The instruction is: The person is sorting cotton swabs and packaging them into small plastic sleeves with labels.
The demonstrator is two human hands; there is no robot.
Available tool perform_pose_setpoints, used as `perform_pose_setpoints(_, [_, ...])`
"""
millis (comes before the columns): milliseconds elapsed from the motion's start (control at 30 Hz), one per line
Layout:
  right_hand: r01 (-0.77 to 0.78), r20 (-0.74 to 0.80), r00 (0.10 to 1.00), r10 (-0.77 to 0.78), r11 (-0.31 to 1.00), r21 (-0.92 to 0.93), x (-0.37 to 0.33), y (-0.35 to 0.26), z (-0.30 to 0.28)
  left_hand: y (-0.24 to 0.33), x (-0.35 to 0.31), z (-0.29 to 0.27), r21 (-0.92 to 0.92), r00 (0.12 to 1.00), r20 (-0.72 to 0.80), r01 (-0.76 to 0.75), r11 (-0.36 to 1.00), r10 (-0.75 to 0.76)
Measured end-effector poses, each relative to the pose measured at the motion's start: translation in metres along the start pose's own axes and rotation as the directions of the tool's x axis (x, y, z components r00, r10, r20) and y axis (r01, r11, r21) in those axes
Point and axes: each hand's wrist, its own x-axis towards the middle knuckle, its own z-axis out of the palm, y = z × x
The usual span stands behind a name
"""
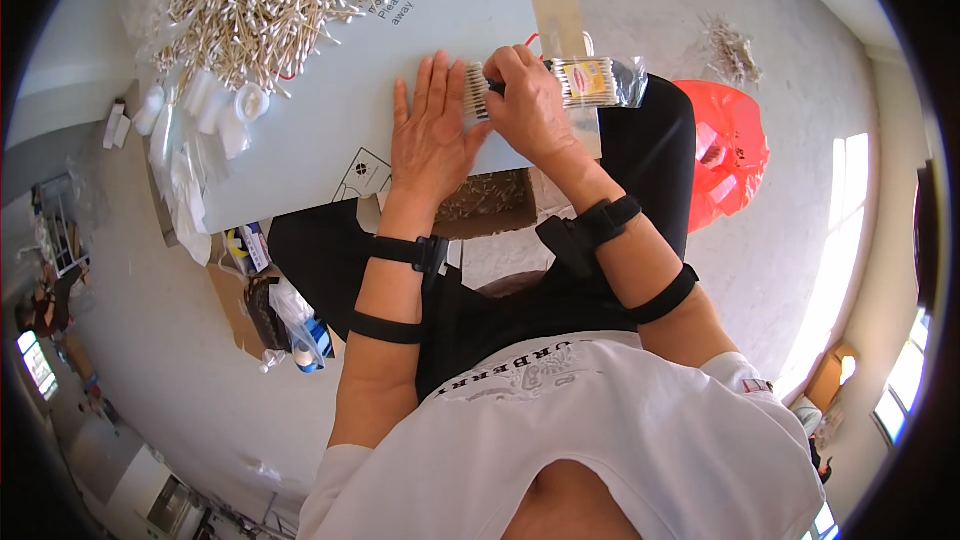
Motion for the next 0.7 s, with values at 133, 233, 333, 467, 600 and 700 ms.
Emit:
perform_pose_setpoints(133, [0.356,-0.311,0.913,-0.264,0.888,0.29,-0.011,0.01,0.027,0.002,0.001,0.0,0.077,0.999,0.051,0.011,0.997,-0.015])
perform_pose_setpoints(233, [0.388,-0.174,0.92,-0.35,0.874,0.292,-0.018,0.008,0.033,-0.003,0.0,0.009,0.181,0.999,0.035,-0.005,0.984,-0.001])
perform_pose_setpoints(333, [0.296,-0.352,0.887,-0.3,0.953,-0.066,-0.018,0.032,-0.003,0.002,0.002,0.0,0.029,0.999,0.046,0.017,0.999,-0.018])
perform_pose_setpoints(467, [0.021,-0.301,0.939,-0.167,0.902,-0.432,-0.024,0.088,-0.043,0.007,0.005,0.005,0.01,0.999,0.015,-0.036,0.999,0.035])
perform_pose_setpoints(600, [0.021,-0.197,0.98,-0.039,0.996,-0.091,-0.026,0.109,-0.035,0.032,0.019,0.014,-0.003,0.998,0.029,-0.049,0.999,0.049])
perform_pose_setpoints(700, [0.035,-0.205,0.978,-0.042,0.999,-0.034,-0.026,0.11,-0.033,0.049,0.026,0.02,-0.046,0.996,0.03,-0.081,0.996,0.082])
